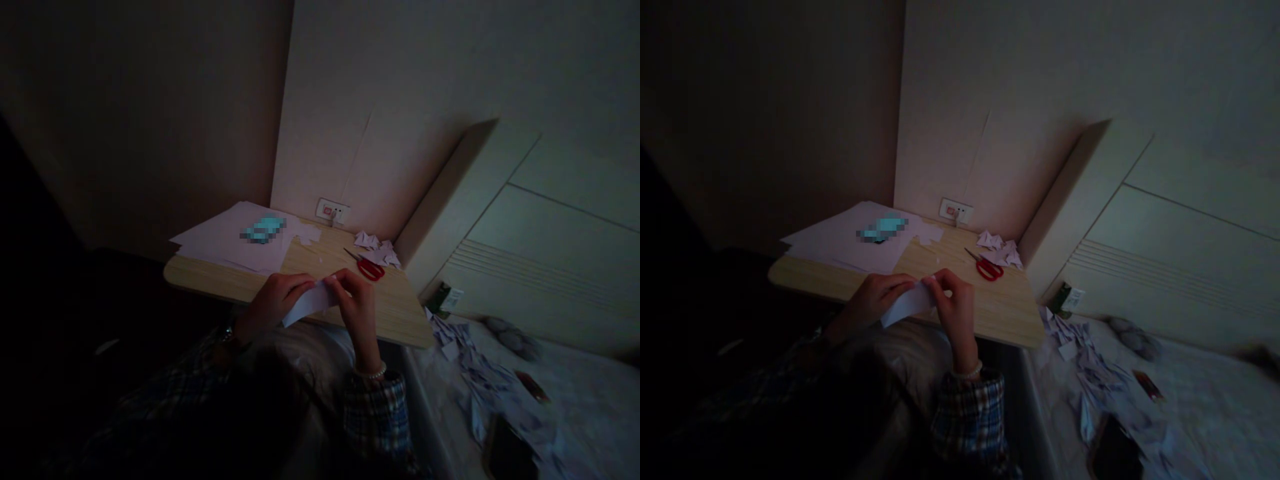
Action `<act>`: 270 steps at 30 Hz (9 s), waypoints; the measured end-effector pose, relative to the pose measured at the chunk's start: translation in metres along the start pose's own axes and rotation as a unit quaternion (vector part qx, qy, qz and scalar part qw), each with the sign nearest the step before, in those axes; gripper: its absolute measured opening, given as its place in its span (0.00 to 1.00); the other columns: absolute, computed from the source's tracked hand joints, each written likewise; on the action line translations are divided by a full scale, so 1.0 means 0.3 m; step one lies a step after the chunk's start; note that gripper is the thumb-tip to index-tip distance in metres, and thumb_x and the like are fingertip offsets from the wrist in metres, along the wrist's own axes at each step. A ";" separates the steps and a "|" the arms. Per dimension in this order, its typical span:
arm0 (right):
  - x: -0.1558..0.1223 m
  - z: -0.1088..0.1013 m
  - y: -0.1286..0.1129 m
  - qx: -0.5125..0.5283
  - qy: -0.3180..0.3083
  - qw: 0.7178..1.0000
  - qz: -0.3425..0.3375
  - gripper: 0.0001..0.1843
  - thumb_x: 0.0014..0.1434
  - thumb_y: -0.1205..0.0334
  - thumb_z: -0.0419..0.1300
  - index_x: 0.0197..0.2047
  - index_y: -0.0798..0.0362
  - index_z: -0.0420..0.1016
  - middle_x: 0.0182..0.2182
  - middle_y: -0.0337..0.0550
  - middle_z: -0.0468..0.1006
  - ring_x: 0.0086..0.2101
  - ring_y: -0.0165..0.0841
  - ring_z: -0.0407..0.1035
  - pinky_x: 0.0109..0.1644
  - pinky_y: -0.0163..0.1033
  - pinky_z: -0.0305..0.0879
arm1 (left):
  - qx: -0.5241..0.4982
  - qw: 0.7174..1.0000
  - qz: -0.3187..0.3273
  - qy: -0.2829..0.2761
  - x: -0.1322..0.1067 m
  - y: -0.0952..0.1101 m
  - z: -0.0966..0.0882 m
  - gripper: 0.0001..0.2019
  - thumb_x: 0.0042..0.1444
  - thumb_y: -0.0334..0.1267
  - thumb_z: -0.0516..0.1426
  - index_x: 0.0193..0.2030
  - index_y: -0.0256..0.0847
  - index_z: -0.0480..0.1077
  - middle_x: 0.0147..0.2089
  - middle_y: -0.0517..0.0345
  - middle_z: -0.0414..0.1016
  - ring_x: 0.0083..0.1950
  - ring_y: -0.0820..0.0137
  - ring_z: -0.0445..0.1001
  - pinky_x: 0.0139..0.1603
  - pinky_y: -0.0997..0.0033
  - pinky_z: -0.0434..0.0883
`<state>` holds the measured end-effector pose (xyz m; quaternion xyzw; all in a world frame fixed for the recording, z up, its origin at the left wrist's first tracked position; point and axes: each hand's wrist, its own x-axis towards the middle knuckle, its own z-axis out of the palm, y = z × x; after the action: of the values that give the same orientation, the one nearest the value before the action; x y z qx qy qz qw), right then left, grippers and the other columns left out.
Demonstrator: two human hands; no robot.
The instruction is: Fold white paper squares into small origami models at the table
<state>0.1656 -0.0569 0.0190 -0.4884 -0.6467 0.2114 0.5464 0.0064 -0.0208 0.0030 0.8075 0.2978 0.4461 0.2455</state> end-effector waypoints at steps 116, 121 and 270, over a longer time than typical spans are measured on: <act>-0.012 0.033 -0.047 0.044 0.114 0.992 -0.009 0.13 0.57 0.58 0.58 0.23 0.54 0.67 0.18 0.33 0.66 0.22 0.26 0.61 0.26 0.31 0.56 | 0.057 0.981 -0.036 0.182 0.004 0.081 -0.004 0.12 0.57 0.37 0.52 0.24 0.37 0.69 0.23 0.61 0.70 0.25 0.74 0.67 0.29 0.76 0.62; -0.007 0.033 -0.043 0.048 0.055 0.997 -0.004 0.10 0.56 0.57 0.57 0.29 0.53 0.72 0.23 0.36 0.70 0.26 0.28 0.63 0.28 0.32 0.59 | 0.039 0.979 -0.060 0.192 0.001 0.083 -0.001 0.13 0.57 0.36 0.52 0.21 0.39 0.66 0.16 0.65 0.64 0.20 0.76 0.63 0.24 0.77 0.60; -0.006 0.041 0.046 -0.286 0.045 0.934 -0.211 0.03 0.58 0.65 0.58 0.37 0.49 0.72 0.49 0.45 0.68 0.52 0.39 0.59 0.56 0.49 0.51 | 0.245 0.950 0.084 0.175 -0.007 0.004 0.026 0.02 0.54 0.34 0.59 0.32 0.44 0.72 0.53 0.55 0.74 0.60 0.59 0.66 0.61 0.49 0.52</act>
<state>0.1598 -0.0493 0.0032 -0.4855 -0.7426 -0.1249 0.4440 0.0125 -0.0241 -0.0011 0.7738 0.3677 0.5128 -0.0543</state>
